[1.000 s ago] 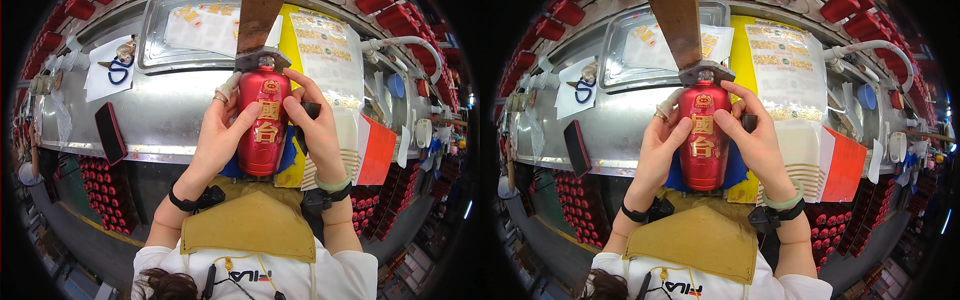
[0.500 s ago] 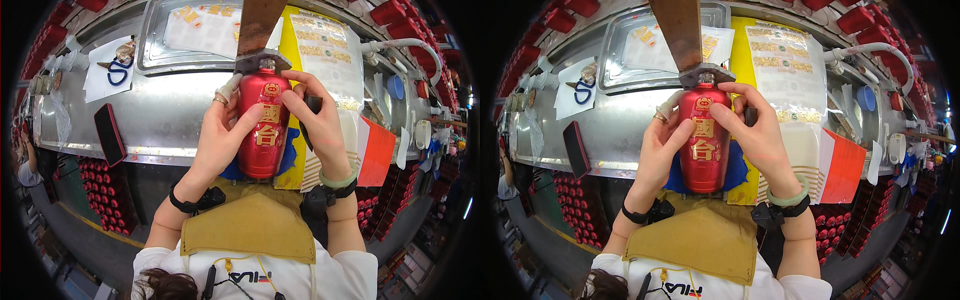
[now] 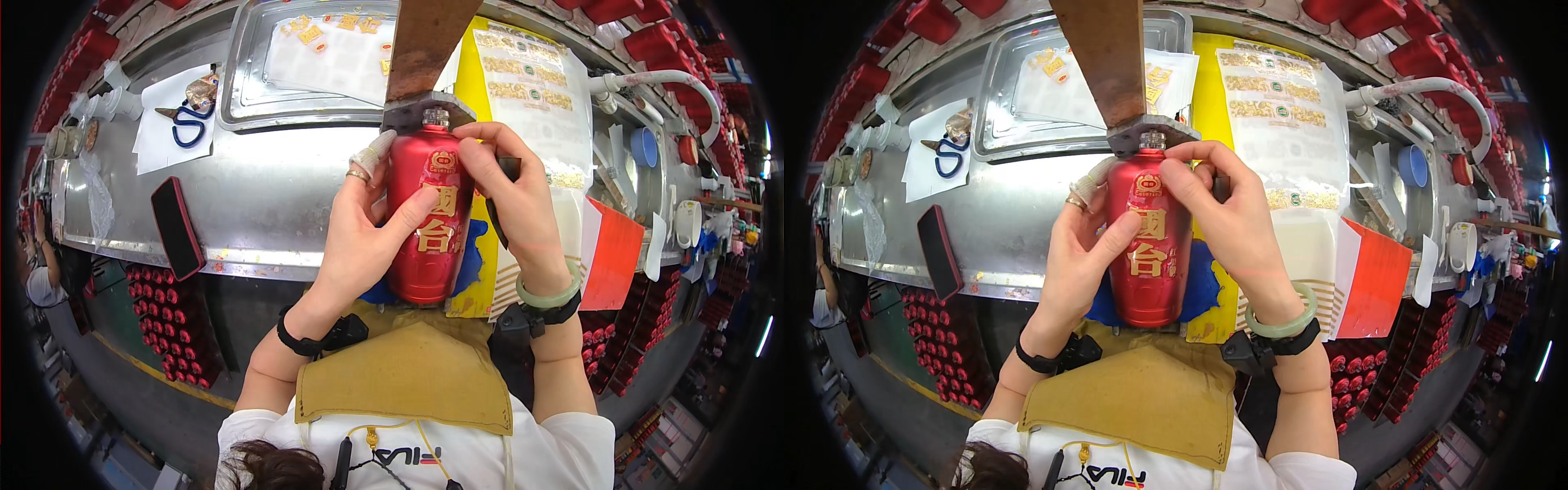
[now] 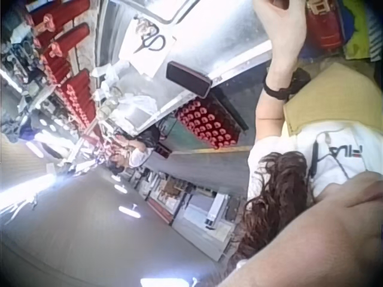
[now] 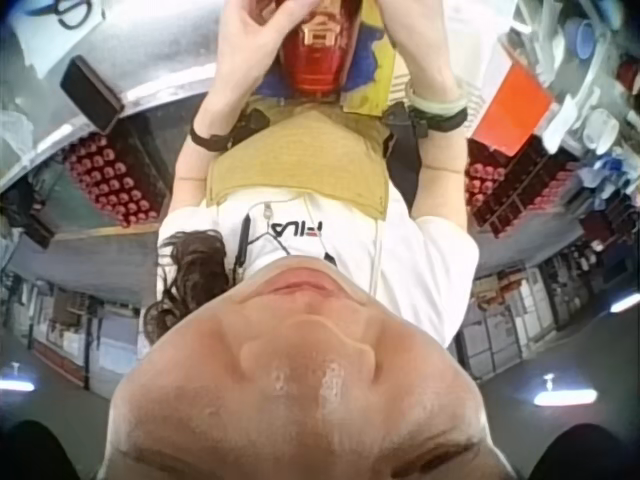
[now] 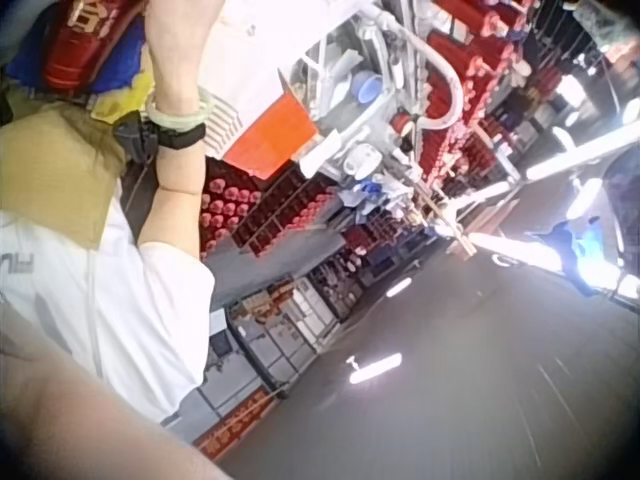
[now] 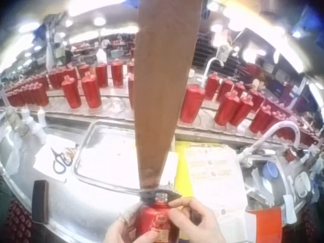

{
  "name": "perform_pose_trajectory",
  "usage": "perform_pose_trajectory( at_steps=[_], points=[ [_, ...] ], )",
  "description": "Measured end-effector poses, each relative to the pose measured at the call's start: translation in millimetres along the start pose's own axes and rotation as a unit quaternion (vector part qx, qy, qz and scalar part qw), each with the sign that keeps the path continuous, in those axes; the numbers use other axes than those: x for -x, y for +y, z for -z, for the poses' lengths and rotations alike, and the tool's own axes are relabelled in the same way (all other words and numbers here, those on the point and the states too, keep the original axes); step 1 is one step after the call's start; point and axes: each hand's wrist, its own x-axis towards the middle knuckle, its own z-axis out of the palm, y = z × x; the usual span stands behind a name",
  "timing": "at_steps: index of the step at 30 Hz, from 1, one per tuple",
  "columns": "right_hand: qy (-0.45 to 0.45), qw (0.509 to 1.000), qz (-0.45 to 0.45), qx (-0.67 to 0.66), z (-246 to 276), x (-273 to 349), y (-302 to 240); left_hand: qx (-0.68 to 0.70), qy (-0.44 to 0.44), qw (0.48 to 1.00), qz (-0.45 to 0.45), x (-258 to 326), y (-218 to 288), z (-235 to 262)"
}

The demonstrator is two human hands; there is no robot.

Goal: Applying decorative labels and seals to red metal beverage bottles at an industrial workstation.

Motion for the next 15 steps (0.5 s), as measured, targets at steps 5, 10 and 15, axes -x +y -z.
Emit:
perform_pose_trajectory(
  at_steps=[5, 10, 15],
  points=[
    [0.009, 1.0, -0.017, -0.018, -1, 8, 3, 0.044, 0.031, 0.998, 0.011, -17, 2, -4],
    [0.012, 1.0, -0.003, -0.001, -1, 7, 7, 0.033, 0.024, 0.999, 0.023, -22, 1, -5],
    [0.01, 1.0, 0.001, 0.002, -1, 6, 8, 0.054, 0.022, 0.998, 0.005, -22, 0, -6]
  ],
)
